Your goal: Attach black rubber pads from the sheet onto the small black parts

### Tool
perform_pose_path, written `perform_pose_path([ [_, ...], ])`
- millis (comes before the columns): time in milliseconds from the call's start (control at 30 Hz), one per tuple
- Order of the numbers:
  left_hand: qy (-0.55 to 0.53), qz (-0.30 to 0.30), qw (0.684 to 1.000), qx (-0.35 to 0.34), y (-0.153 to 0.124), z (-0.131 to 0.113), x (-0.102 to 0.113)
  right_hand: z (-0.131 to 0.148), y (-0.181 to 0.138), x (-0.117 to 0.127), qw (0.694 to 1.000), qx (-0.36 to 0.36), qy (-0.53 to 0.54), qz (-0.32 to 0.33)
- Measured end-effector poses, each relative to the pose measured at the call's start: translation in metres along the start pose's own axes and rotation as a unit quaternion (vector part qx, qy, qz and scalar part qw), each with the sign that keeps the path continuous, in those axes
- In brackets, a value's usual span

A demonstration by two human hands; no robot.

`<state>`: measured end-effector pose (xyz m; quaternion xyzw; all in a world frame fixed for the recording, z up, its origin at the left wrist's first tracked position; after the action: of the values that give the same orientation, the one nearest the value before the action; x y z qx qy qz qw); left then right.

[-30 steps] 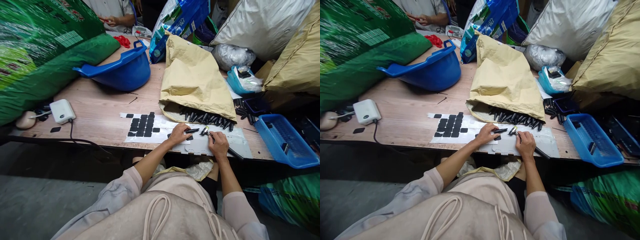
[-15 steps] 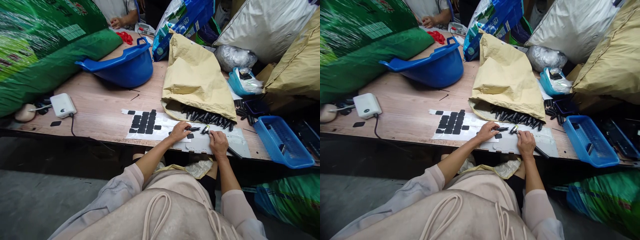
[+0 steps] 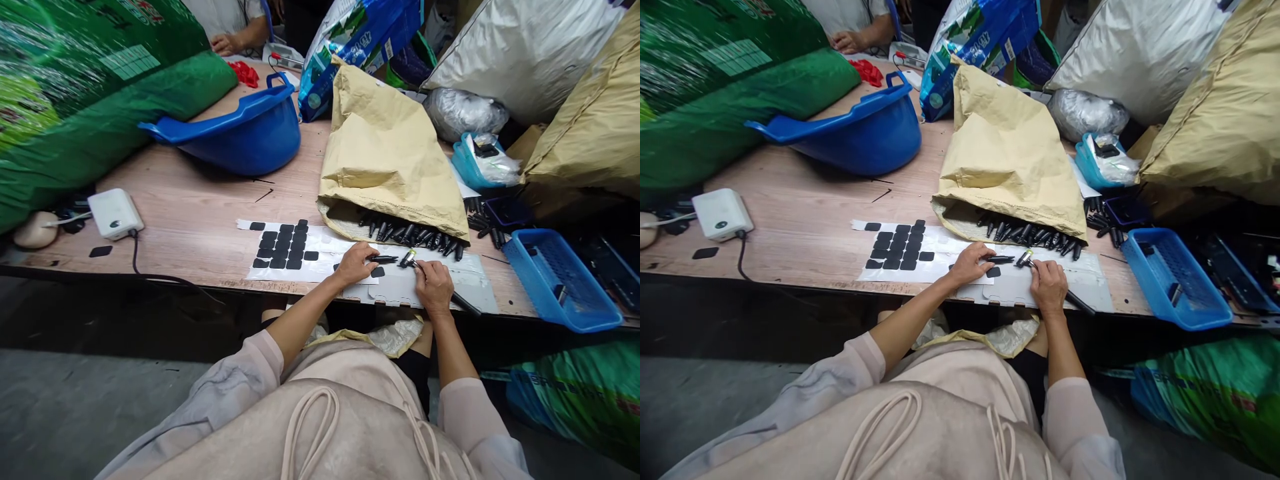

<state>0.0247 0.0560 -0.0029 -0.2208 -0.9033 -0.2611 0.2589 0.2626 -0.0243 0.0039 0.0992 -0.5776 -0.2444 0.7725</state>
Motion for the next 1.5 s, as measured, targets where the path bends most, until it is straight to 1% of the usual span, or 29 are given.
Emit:
perform_pose_path([
  [133, 0.011, 0.001, 1.000, 0.017, 0.002, -0.001, -0.001, 0.001, 0.002, 0.004, 1.000, 0.006, -0.003, 0.006],
  [200, 0.017, 0.003, 1.000, 0.026, 0.003, -0.002, -0.002, 0.005, 0.002, 0.009, 1.000, 0.005, 0.001, -0.003],
  [267, 0.019, 0.004, 0.999, 0.030, 0.004, -0.003, -0.002, 0.013, 0.002, 0.015, 0.999, -0.006, 0.026, -0.025],
  [333, 0.019, 0.003, 0.999, 0.031, 0.004, -0.003, -0.002, 0.027, 0.000, 0.021, 0.996, -0.012, 0.074, -0.041],
  [433, 0.014, -0.004, 0.999, 0.034, 0.004, -0.004, -0.002, 0.053, -0.001, 0.025, 0.989, 0.013, 0.148, -0.014],
  [533, 0.001, -0.011, 0.999, 0.034, 0.004, -0.005, -0.001, 0.072, -0.001, 0.027, 0.982, 0.034, 0.183, 0.015],
  [667, -0.015, -0.016, 0.999, 0.031, 0.004, -0.006, -0.001, 0.082, -0.003, 0.029, 0.983, 0.040, 0.182, 0.004],
  [733, -0.017, -0.019, 0.999, 0.031, 0.004, -0.006, -0.001, 0.084, -0.006, 0.025, 0.985, 0.043, 0.166, 0.013],
  [833, -0.016, -0.023, 0.999, 0.036, 0.005, -0.004, -0.001, 0.082, -0.008, 0.020, 0.989, 0.045, 0.138, 0.035],
  [1000, -0.019, -0.027, 0.999, 0.024, 0.004, -0.004, -0.001, 0.073, -0.004, 0.026, 0.991, 0.022, 0.133, -0.001],
  [1167, -0.011, -0.028, 0.999, 0.023, 0.004, -0.003, -0.001, 0.070, -0.006, 0.024, 0.994, 0.024, 0.104, 0.026],
  [1267, -0.009, -0.028, 0.999, 0.022, 0.004, -0.003, -0.001, 0.064, -0.002, 0.030, 0.994, 0.016, 0.104, -0.002],
  [1367, -0.002, -0.031, 0.999, 0.022, 0.004, -0.004, -0.001, 0.051, 0.004, 0.038, 0.994, 0.013, 0.103, -0.032],
  [1500, 0.005, -0.030, 0.999, 0.023, 0.004, -0.005, -0.001, 0.022, 0.008, 0.038, 0.998, 0.024, 0.055, -0.022],
])
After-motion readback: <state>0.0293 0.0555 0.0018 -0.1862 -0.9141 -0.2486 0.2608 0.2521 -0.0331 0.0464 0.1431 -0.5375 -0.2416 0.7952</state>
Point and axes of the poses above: each hand's wrist, its own y-axis towards the middle knuckle, its own x-axis out of the back of the hand, z = x × y, the point moved 4 cm from there along y, towards the middle knuckle, and after that the axes turned 14 degrees about -x, right-handed, at the moved point
